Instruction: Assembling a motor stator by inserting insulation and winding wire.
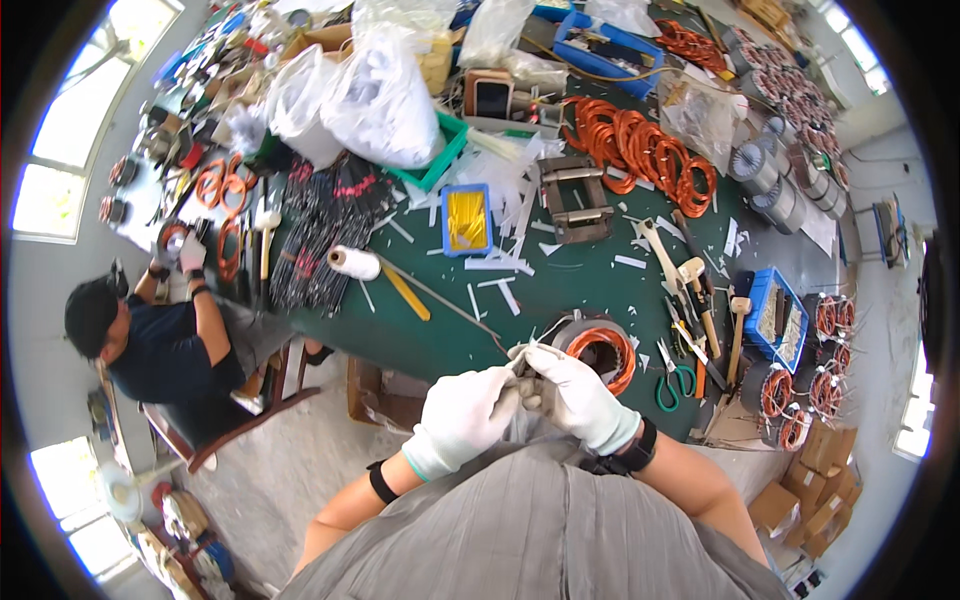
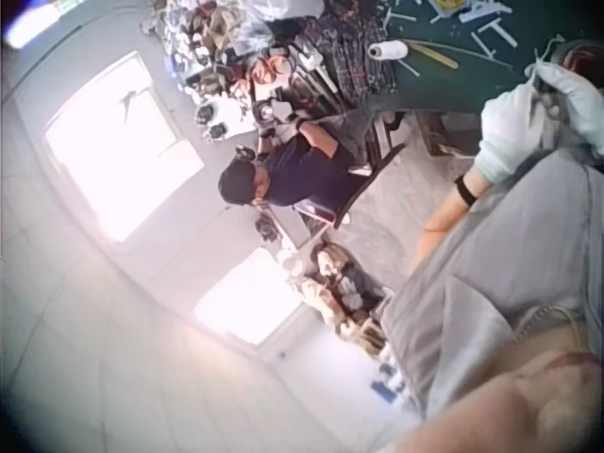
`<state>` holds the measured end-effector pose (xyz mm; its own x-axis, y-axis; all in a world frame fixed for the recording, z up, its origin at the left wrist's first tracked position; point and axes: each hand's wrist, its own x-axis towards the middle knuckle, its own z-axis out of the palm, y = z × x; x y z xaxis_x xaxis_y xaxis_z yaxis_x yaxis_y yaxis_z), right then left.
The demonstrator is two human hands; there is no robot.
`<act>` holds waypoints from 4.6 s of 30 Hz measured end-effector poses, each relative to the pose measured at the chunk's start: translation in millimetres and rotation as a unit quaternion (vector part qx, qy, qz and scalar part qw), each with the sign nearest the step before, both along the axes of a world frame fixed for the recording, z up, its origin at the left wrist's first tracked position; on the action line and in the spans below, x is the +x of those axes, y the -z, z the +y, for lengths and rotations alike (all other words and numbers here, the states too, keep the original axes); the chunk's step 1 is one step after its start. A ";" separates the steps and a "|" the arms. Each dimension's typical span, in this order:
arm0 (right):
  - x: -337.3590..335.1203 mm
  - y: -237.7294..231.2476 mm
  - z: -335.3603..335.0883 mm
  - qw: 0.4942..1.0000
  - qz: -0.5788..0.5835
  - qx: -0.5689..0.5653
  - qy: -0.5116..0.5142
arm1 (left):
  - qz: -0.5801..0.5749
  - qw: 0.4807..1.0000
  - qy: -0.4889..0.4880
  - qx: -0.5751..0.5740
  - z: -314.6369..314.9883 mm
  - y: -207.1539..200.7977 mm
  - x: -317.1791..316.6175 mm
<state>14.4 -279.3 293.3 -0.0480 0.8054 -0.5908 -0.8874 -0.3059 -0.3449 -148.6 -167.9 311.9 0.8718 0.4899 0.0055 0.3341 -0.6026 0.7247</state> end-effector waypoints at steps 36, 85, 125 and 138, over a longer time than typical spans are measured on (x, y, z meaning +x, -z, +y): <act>-79.4 6.6 33.6 0.995 -0.077 -0.065 0.017 | 0.002 0.906 -0.410 -0.110 109.9 194.7 -238.9; 54.7 -87.0 -40.6 0.934 -0.080 0.037 0.345 | -0.182 0.952 -0.244 -0.045 283.8 117.0 -9.6; -52.2 -166.3 135.6 0.965 -0.157 0.199 0.074 | -0.216 0.959 0.032 -0.181 69.5 -89.5 -48.7; -6.1 -153.9 121.5 0.947 -0.167 0.220 0.166 | -0.102 0.986 0.061 -0.117 67.1 -87.4 -55.0</act>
<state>8.3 -157.8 447.1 0.3811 0.9150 -0.1323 -0.7290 0.2095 -0.6516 -203.6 -100.8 399.3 0.9164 0.3907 0.0869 0.1021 -0.4382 0.8930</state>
